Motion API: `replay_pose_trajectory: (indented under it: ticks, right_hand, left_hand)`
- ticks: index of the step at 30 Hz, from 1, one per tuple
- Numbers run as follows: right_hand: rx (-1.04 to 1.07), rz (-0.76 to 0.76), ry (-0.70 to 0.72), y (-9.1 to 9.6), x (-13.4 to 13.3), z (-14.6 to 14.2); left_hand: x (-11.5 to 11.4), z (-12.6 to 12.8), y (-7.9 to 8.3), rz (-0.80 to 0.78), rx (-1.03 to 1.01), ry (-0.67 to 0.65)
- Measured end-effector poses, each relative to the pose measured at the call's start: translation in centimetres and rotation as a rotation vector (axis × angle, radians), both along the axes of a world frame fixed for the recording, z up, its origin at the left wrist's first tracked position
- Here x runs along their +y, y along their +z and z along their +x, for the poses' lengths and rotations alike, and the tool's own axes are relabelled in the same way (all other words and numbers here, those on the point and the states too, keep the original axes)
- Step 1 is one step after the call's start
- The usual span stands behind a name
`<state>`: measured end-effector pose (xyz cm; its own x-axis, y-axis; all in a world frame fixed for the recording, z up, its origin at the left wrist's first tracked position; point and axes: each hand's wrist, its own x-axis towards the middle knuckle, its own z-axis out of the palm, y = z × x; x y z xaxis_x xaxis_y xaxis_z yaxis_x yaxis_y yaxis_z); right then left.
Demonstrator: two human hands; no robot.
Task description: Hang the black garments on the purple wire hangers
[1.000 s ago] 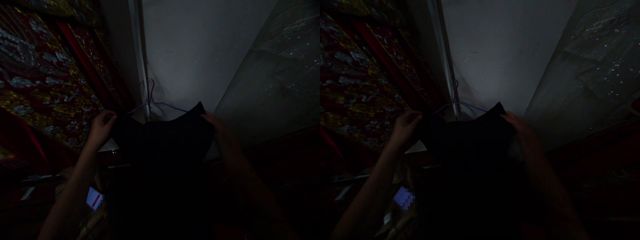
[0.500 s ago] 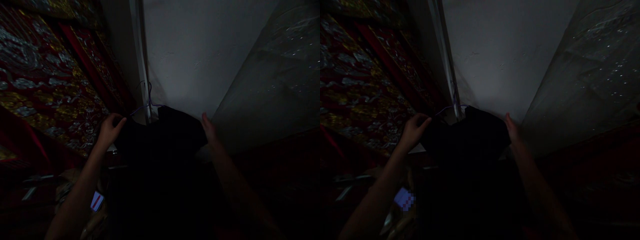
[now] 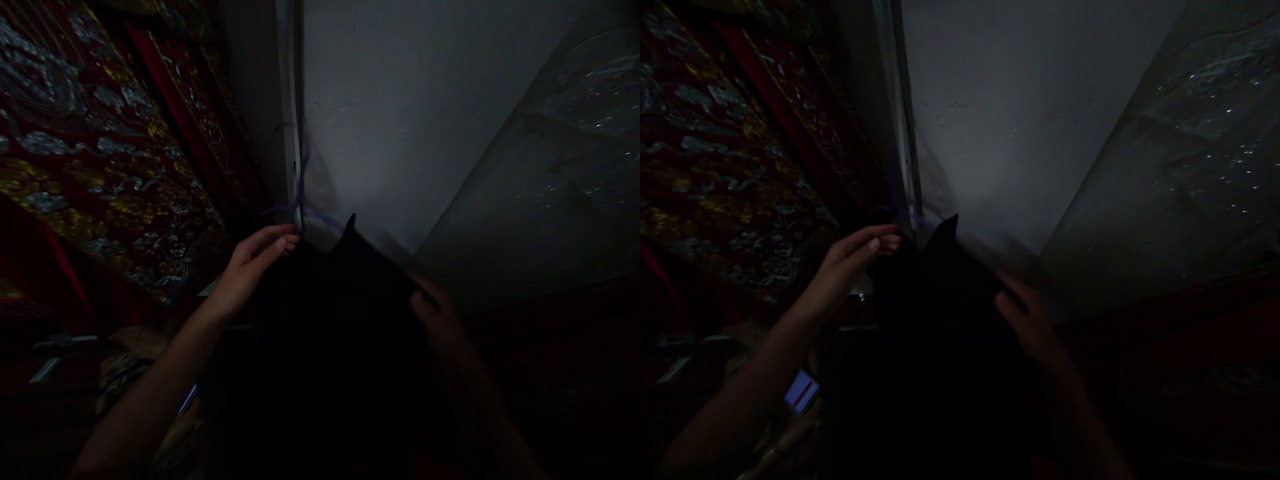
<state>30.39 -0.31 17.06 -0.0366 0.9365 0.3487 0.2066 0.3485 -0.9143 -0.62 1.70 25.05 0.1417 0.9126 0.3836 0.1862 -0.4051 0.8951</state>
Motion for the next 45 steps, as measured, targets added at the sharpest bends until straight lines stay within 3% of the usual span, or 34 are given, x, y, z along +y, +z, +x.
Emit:
replay_pose_trajectory:
  ticks: [2,4,5,6,7,9,11,12,14,17,19,21,26,28,30,32,35,40,45]
  right_hand:
    - [-0.188,-0.031,0.400,0.7,-2.4,-2.4]
    - [-0.311,-0.085,0.825,1.2,-3.2,-4.8]
    - [-0.327,-0.100,0.940,1.1,-2.9,-5.7]
    - [-0.314,-0.101,0.964,0.8,-2.2,-6.3]
    - [-0.281,-0.086,0.895,0.2,-1.3,-6.8]
    - [-0.197,-0.009,0.578,-1.4,1.1,-7.2]
    - [-0.157,0.074,0.306,-3.2,3.3,-7.5]
    - [-0.155,0.088,0.264,-4.0,4.1,-7.6]
    - [-0.176,0.025,0.363,-5.2,5.4,-8.0]
    - [-0.108,-0.254,0.547,-5.9,6.5,-8.4]
    - [0.070,-0.399,0.481,-5.4,7.2,-8.6]
    - [0.262,-0.405,0.341,-3.8,8.1,-8.8]
    - [0.369,-0.101,0.130,2.5,11.4,-8.7]
    - [0.364,-0.028,0.087,4.2,12.6,-8.0]
    - [0.372,0.006,0.049,4.9,13.0,-7.0]
    - [0.415,-0.004,0.008,4.5,12.4,-5.9]
    - [0.557,-0.103,-0.069,2.6,10.1,-4.5]
    - [0.779,-0.193,-0.172,-0.9,6.8,-4.1]
    - [0.849,-0.179,-0.207,-2.0,6.3,-5.6]
  left_hand:
    - [-1.1,0.0,-0.8,-0.243,-0.180,-0.146]
    - [-2.3,-0.7,-2.0,-0.447,-0.261,-0.190]
    - [-3.0,-1.3,-2.7,-0.543,-0.247,-0.203]
    - [-3.7,-2.0,-3.3,-0.631,-0.200,-0.222]
    - [-4.4,-2.8,-3.8,-0.707,-0.116,-0.256]
    - [-5.9,-4.4,-4.3,-0.775,0.124,-0.335]
    - [-6.9,-5.8,-4.1,-0.680,0.356,-0.330]
    - [-7.1,-6.5,-3.8,-0.596,0.430,-0.285]
    - [-6.8,-7.8,-3.0,-0.434,0.479,-0.149]
    - [-5.0,-9.5,-2.1,-0.242,0.459,0.076]
    - [-3.6,-10.2,-1.8,-0.124,0.406,0.237]
    - [-2.5,-10.2,-2.0,0.008,0.324,0.384]
    - [-2.5,-7.6,-4.5,0.585,0.244,0.796]
    - [-3.0,-6.4,-6.4,0.710,0.332,0.777]
    - [-3.2,-5.3,-8.2,0.680,0.462,0.594]
    - [-3.0,-4.3,-9.5,0.545,0.535,0.419]
    - [-2.3,-3.0,-10.9,0.352,0.566,0.307]
    - [-1.1,-1.1,-13.1,0.217,0.561,0.409]
    - [1.1,1.2,-14.4,0.130,0.098,0.507]
